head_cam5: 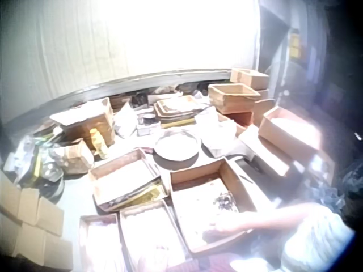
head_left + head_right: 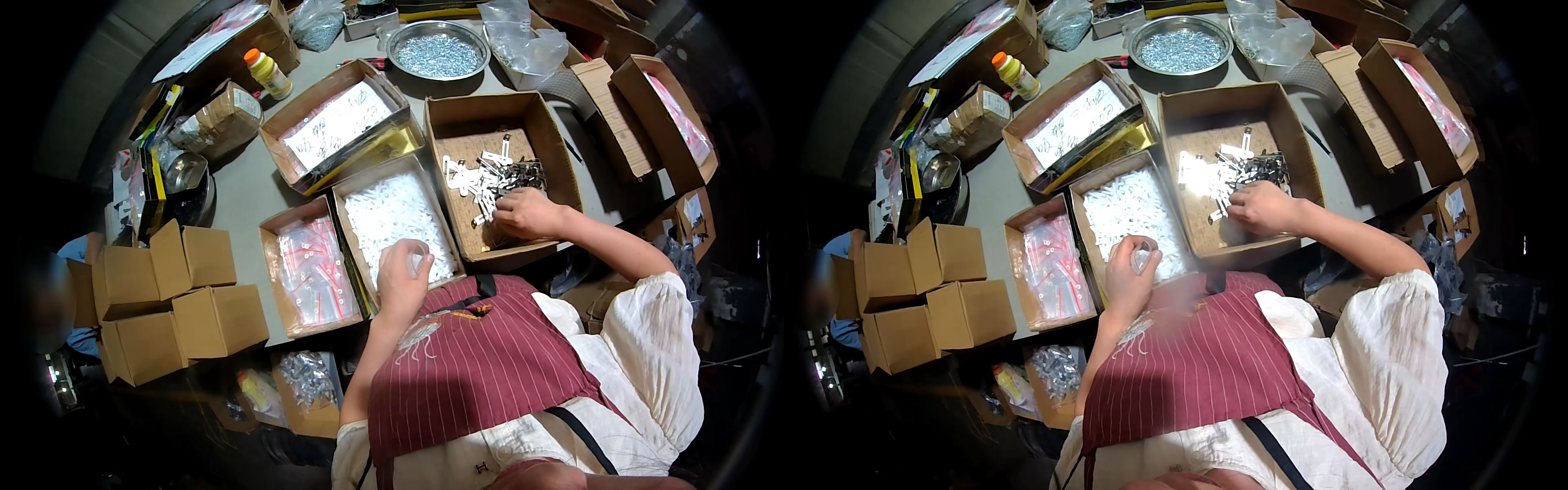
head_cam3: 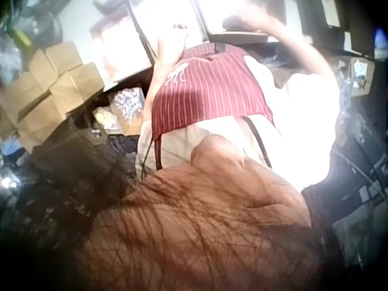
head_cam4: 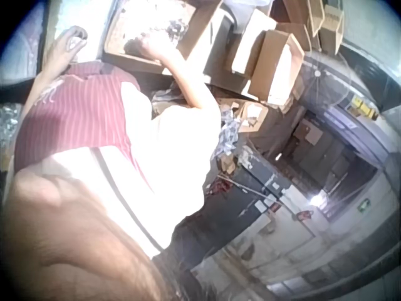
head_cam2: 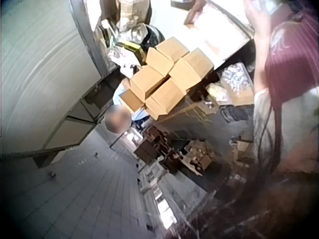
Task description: The person repeatedly picks small white plastic pieces and metal clips from boxes on a table, places them into small clear plastic bags, and sets the bags aside. The workspace contains multiple cardboard boxes, plastic bags, and containers of small parts.
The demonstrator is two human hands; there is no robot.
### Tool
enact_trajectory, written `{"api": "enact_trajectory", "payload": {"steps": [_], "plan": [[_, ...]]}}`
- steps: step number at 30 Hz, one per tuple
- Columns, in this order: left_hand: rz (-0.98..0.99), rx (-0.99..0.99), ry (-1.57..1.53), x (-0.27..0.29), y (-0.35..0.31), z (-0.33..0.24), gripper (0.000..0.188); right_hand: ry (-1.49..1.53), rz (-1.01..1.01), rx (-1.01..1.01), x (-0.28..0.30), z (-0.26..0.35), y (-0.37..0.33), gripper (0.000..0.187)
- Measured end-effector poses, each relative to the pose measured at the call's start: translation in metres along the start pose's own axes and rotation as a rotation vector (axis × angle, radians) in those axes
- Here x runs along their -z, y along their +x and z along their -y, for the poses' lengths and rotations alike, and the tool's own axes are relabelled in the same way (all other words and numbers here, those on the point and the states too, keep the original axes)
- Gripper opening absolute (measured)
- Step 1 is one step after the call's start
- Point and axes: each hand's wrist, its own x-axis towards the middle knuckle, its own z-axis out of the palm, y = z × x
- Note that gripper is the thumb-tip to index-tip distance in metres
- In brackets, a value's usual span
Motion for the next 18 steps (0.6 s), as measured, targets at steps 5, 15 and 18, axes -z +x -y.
{"api": "enact_trajectory", "payload": {"steps": [5,15,18], "plan": [[-0.009,0.000,-0.021,0.001,-0.003,0.002,0.019,-0.080,-0.038,-0.038,0.006,-0.005,-0.006,0.016],[-0.009,0.023,0.023,0.001,-0.003,0.005,0.020,-0.105,-0.019,0.052,0.006,-0.002,-0.009,0.014],[0.006,0.026,0.024,0.001,-0.002,0.002,0.020,-0.101,0.082,0.012,-0.002,-0.001,-0.005,0.014]]}}
